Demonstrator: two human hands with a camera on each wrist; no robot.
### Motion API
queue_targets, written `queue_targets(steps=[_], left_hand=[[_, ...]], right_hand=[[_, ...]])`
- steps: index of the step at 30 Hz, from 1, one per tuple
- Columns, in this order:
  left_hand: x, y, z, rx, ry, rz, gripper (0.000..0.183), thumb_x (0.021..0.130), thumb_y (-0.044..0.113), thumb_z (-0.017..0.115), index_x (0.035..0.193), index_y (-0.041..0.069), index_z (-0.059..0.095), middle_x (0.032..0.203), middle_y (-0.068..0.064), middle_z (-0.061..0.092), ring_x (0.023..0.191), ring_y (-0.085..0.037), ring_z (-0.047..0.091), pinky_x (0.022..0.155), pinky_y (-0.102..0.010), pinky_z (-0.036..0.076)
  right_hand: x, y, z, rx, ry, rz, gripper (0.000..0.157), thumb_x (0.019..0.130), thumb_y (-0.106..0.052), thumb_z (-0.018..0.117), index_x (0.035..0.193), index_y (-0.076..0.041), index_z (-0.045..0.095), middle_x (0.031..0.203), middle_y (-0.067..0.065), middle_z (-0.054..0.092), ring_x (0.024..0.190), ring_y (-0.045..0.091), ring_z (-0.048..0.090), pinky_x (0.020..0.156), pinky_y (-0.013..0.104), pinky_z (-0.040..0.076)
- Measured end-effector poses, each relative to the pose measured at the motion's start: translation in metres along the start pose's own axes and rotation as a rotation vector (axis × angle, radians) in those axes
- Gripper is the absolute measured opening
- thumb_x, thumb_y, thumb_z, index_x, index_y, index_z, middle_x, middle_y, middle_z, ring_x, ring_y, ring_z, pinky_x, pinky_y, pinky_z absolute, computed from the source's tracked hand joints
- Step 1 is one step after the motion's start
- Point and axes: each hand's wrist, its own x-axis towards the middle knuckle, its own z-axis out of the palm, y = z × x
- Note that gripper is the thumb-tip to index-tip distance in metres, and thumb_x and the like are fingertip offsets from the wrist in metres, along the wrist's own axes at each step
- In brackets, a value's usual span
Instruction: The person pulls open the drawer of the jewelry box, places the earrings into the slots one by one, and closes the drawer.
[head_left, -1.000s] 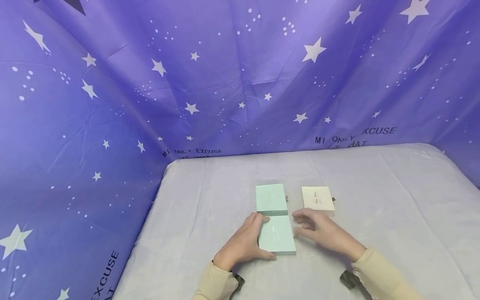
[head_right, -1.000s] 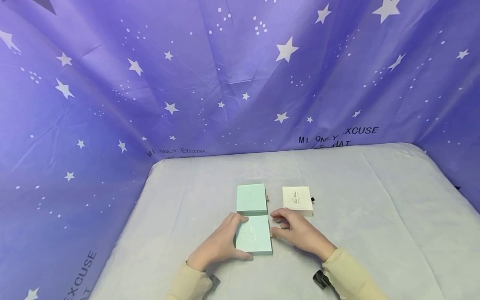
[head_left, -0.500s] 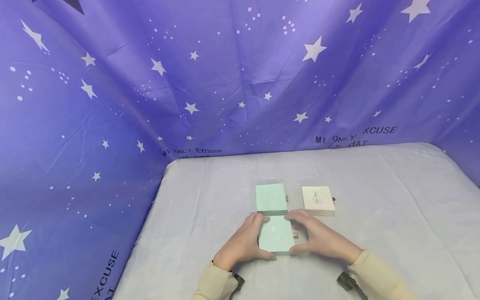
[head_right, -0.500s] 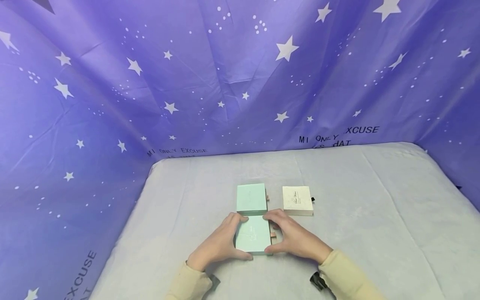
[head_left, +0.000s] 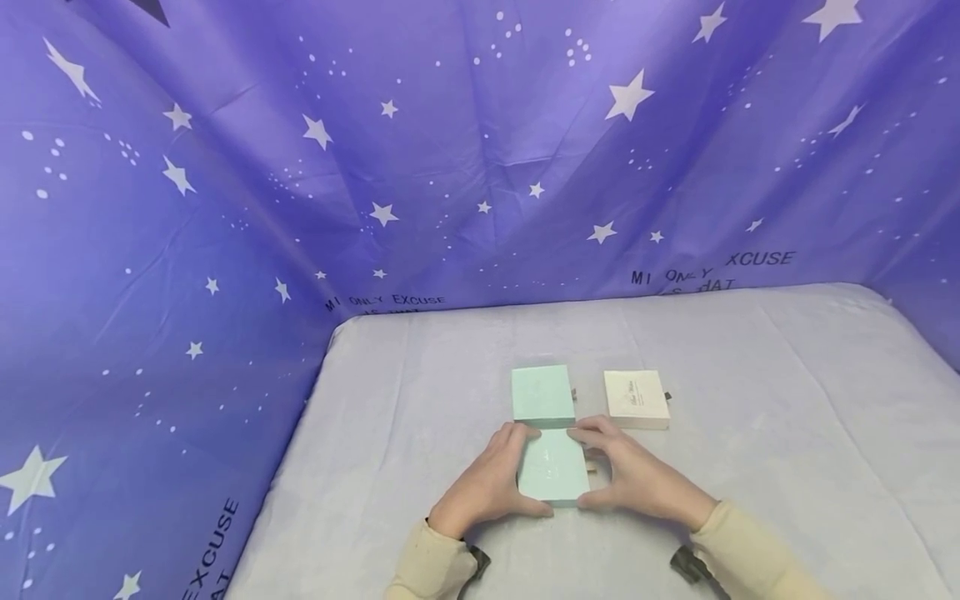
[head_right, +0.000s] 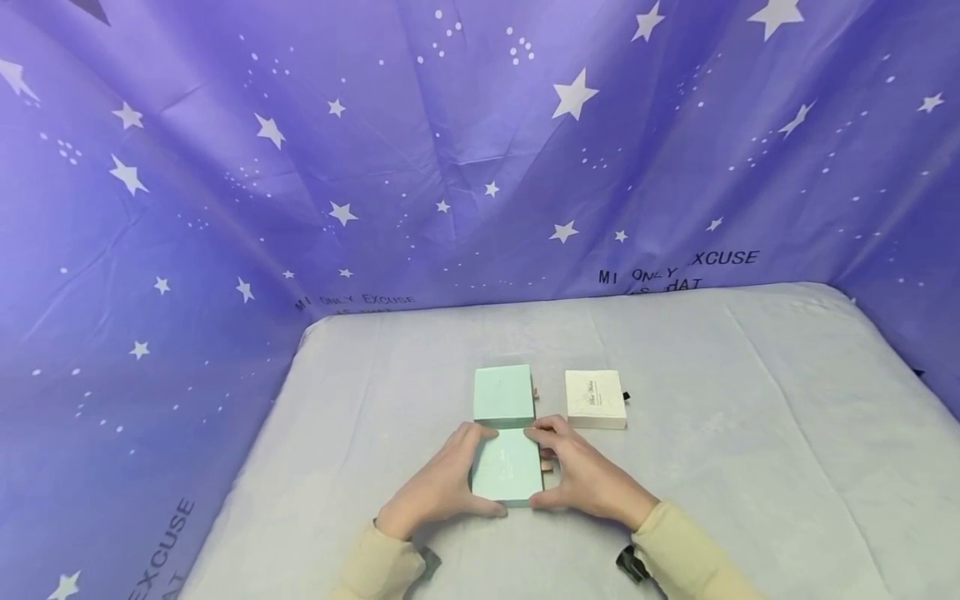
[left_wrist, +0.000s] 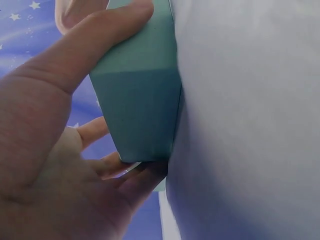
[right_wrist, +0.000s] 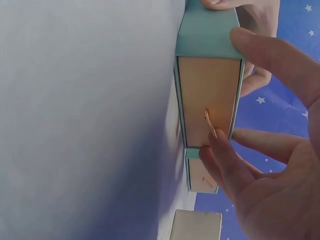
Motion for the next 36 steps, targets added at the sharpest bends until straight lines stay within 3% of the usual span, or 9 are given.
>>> queue_targets(steps=[8,23,30,36], left_hand=[[-0.001,0.004,-0.003,-0.006,0.016,-0.016,0.099,0.063,0.042,0.093,0.142,0.015,0.040,0.140,-0.003,0.047,0.125,-0.019,0.049,0.109,-0.038,0.044],[-0.003,0.009,-0.006,-0.006,0.083,0.021,0.101,0.064,0.040,0.093,0.145,0.015,0.038,0.141,-0.003,0.047,0.127,-0.019,0.048,0.109,-0.039,0.044],[-0.003,0.012,-0.008,-0.005,0.133,0.064,0.102,0.065,0.038,0.093,0.145,0.014,0.036,0.139,-0.003,0.047,0.123,-0.016,0.049,0.107,-0.036,0.045],[-0.004,0.013,-0.012,0.010,0.163,0.100,0.101,0.064,0.039,0.093,0.145,0.013,0.038,0.139,-0.004,0.047,0.122,-0.016,0.049,0.106,-0.035,0.046]], right_hand=[[0.001,-0.003,-0.001,-0.007,0.012,-0.024,0.088,0.066,-0.027,0.091,0.136,0.006,0.052,0.137,0.018,0.048,0.115,0.033,0.060,0.101,0.051,0.048],[0.001,-0.018,-0.013,-0.072,0.056,-0.054,0.084,0.065,-0.023,0.092,0.136,0.001,0.055,0.140,0.014,0.047,0.123,0.031,0.055,0.101,0.048,0.049],[0.001,-0.025,-0.020,-0.093,0.058,-0.057,0.084,0.066,-0.022,0.091,0.138,0.002,0.054,0.142,0.014,0.046,0.120,0.026,0.056,0.100,0.044,0.051],[0.002,-0.029,-0.024,-0.093,0.062,-0.060,0.084,0.066,-0.021,0.091,0.137,0.003,0.054,0.143,0.016,0.045,0.122,0.030,0.056,0.100,0.046,0.050]])
